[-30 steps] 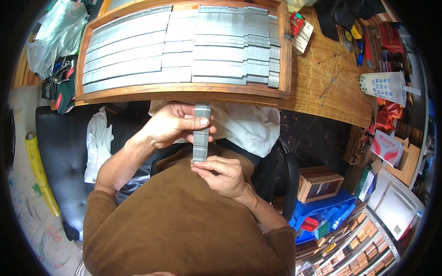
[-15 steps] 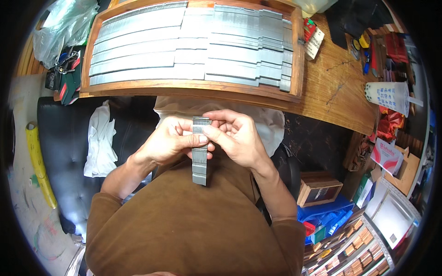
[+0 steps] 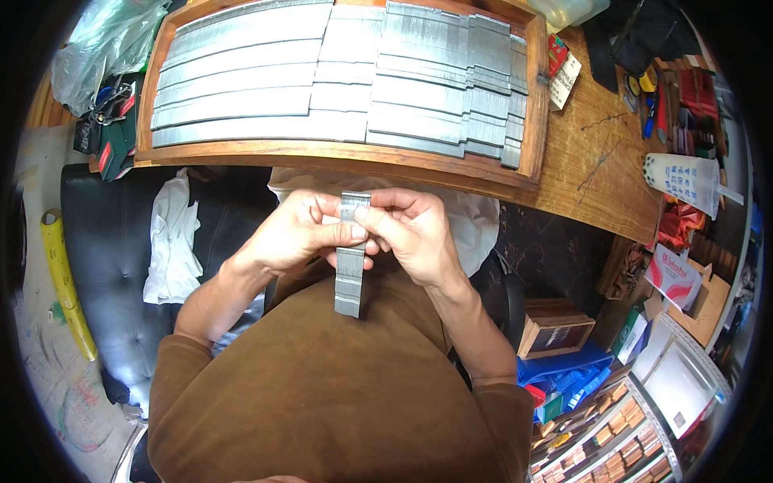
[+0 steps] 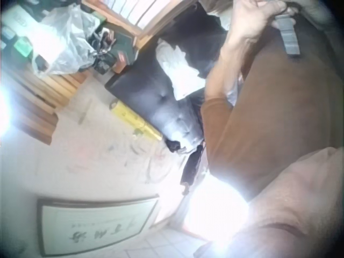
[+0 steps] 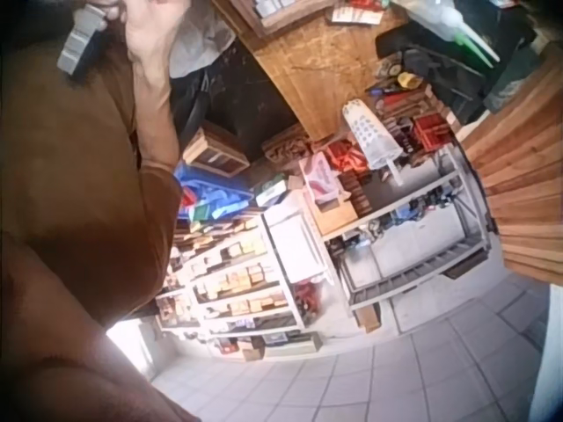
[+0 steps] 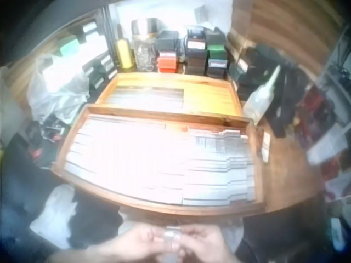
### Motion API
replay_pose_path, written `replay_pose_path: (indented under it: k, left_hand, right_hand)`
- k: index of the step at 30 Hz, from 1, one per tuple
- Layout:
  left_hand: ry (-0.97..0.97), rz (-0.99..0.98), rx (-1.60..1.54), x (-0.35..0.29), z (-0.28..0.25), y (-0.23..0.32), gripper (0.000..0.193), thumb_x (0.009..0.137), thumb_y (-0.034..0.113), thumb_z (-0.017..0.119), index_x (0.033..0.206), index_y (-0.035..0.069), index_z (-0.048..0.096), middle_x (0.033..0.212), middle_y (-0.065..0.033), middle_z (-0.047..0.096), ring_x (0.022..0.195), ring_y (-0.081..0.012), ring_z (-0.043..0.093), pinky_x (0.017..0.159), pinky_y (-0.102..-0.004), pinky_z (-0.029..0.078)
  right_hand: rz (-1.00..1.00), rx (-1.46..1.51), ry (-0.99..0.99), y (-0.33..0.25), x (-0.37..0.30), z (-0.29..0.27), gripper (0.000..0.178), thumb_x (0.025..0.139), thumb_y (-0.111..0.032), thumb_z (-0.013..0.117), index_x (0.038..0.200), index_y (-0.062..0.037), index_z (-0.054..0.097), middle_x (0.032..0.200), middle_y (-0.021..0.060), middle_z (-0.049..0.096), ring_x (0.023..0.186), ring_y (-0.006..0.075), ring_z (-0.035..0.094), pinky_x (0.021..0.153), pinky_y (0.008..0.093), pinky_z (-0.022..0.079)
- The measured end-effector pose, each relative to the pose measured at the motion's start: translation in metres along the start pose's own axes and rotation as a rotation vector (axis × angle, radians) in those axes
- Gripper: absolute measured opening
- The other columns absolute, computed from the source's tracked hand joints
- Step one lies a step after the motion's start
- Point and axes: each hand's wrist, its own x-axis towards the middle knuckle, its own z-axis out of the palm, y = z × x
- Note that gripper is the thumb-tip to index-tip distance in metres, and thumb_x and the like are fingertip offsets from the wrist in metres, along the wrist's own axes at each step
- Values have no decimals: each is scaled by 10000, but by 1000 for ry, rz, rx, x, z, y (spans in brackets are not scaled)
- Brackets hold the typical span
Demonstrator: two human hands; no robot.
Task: The person picks up a metal strip from a wooden tray and repeatedly bends, twists, and aligns it with their fingers. They wipe the strip with a white cloth and continue to manipulate its shape, occasionally comparing it to other strips in the tray. The person handles the metal strip one at a time, focusing on shaping and aligning the segments.
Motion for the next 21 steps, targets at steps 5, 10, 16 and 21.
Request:
replay_pose_path:
  k: [5, 10, 16, 21]
  left_hand:
    - [2, -7, -39, 11, -7, 6, 269, 956, 169, 687, 1123, -43, 679, 975, -145, 747, 838, -222, 754, 677, -264, 619]
    - [-8, 3, -59, 16, -11, 5, 271, 953, 170, 691, 1116, -47, 676, 968, -150, 745, 837, -231, 753, 695, -278, 626]
    - [11, -44, -63, 1, -1, 11, 267, 952, 163, 692, 1109, -53, 682, 987, -161, 743, 836, -235, 752, 698, -286, 628]
    - [-22, -70, -107, -12, 2, 8, 282, 961, 167, 686, 1149, -43, 678, 1024, -142, 744, 871, -211, 745, 711, -285, 620]
  right_hand:
    - [-72, 61, 20, 9, 13, -3, 146, 939, -58, 667, 1047, 22, 722, 787, 44, 689, 574, 64, 556, 524, 193, 425]
    - [-118, 128, 50, 13, 17, 2, 132, 940, -51, 659, 1028, 21, 726, 800, 48, 693, 567, 61, 541, 519, 189, 422]
    - [-23, 149, 56, 4, 7, 10, 85, 928, -43, 681, 960, 26, 720, 750, 40, 668, 559, 59, 535, 498, 194, 414]
    - [40, 162, 8, -1, -3, 15, 72, 934, -58, 690, 961, 8, 705, 738, 37, 654, 556, 55, 537, 490, 199, 406]
